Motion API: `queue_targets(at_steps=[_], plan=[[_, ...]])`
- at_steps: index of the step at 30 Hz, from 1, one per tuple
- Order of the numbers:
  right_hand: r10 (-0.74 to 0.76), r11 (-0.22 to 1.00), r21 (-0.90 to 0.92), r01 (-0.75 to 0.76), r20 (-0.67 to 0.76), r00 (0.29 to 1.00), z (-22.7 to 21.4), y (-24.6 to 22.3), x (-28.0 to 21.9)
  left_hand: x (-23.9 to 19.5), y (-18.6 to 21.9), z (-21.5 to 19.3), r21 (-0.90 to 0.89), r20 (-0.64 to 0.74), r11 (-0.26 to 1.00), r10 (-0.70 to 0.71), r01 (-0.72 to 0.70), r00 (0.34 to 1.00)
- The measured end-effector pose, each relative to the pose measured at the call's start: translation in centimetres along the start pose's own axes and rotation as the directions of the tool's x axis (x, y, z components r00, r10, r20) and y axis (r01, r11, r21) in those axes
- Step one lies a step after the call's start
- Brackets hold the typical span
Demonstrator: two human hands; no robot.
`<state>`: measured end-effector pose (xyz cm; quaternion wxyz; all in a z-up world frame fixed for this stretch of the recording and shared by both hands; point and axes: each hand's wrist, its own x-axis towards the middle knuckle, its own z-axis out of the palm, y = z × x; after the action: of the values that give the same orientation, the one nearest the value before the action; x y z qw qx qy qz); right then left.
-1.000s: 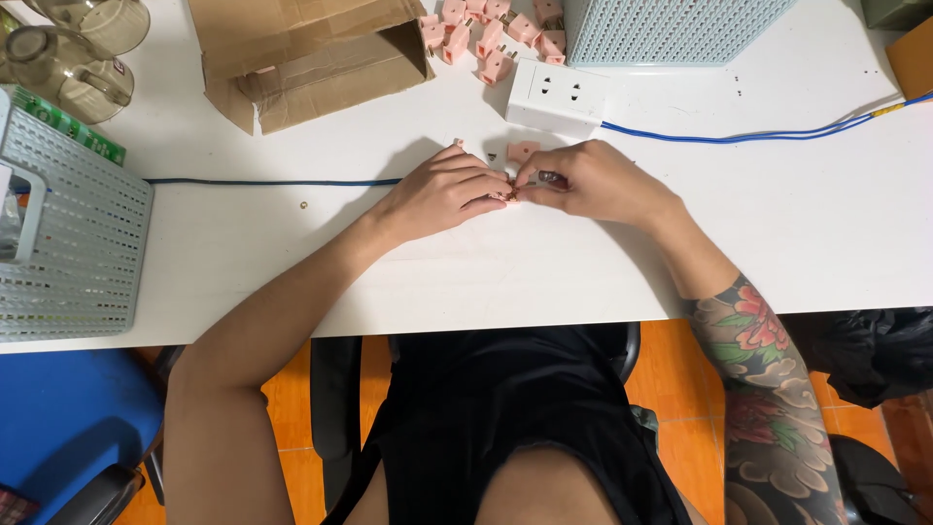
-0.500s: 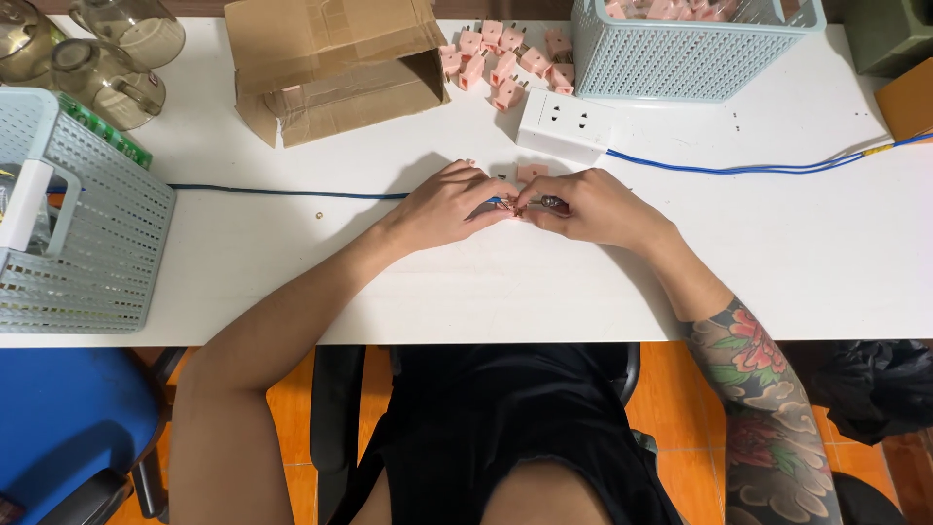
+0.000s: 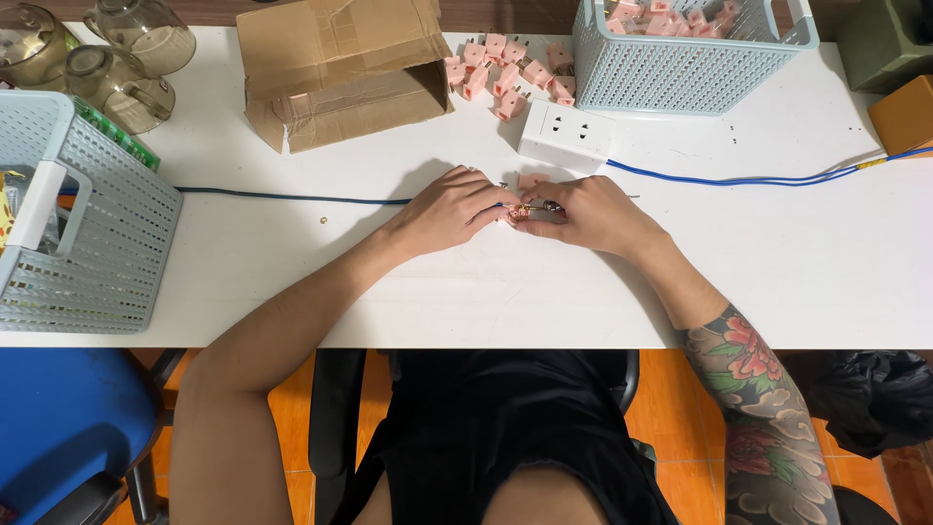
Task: Assembling small pink plastic hardware components using a precision screwdriver at a desk.
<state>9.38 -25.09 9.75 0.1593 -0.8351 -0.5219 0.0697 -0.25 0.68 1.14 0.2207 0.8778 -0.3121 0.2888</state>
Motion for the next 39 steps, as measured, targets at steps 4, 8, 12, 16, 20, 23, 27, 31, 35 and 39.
queue_targets(at_steps=[4, 8, 12, 16, 20, 23, 27, 31, 35, 39], plan=[[0.001, 1.0, 0.007, -0.001, -0.004, 1.0, -0.1, -0.1, 0.1, 0.1, 0.0, -0.1, 0.005, -0.005, 1.0, 0.008, -0.008, 1.0], [0.002, 1.0, 0.011, -0.002, -0.013, 1.0, -0.1, 0.1, 0.3, -0.1, -0.4, 0.1, 0.002, -0.011, 1.0, 0.01, -0.01, 1.0], [0.007, 1.0, -0.013, -0.007, -0.025, 1.0, 0.0, 0.6, 0.5, -0.4, -1.0, 0.2, -0.028, -0.009, 0.999, -0.017, 0.017, 1.0], [0.021, 1.0, 0.004, -0.021, -0.025, 0.999, -0.1, 0.8, 0.6, 0.0, -0.7, -0.4, -0.036, -0.002, 0.999, -0.025, 0.025, 1.0], [0.035, 0.999, 0.005, -0.035, -0.014, 0.999, -0.3, 0.3, 0.2, -0.3, -0.9, -0.3, -0.053, 0.014, 0.998, -0.042, 0.043, 0.999], [0.031, 0.999, -0.004, -0.031, -0.022, 0.999, -0.1, 0.7, 0.2, -0.1, -0.9, -0.9, -0.059, 0.001, 0.997, -0.047, 0.047, 0.999], [0.025, 1.0, -0.017, -0.026, -0.022, 0.999, 0.2, 1.4, 0.2, -0.2, -1.6, -1.3, -0.054, -0.009, 0.997, -0.054, 0.053, 0.999], [0.044, 0.999, 0.004, -0.044, -0.019, 0.999, 0.2, 1.7, -0.1, -0.3, -3.3, -2.7, 0.08, -0.055, 0.993, -0.087, 0.092, 0.995], [-0.042, 0.996, -0.077, 0.043, 0.006, 0.999, 0.5, 3.1, -0.1, -0.7, -4.0, -4.4, 0.194, -0.028, 0.939, -0.283, 0.283, 0.959], [0.108, 0.994, -0.015, -0.107, 0.043, 0.993, -1.3, 0.8, 0.2, -0.7, -3.5, -5.7, 0.138, 0.16, 0.935, -0.347, 0.327, 0.924]])
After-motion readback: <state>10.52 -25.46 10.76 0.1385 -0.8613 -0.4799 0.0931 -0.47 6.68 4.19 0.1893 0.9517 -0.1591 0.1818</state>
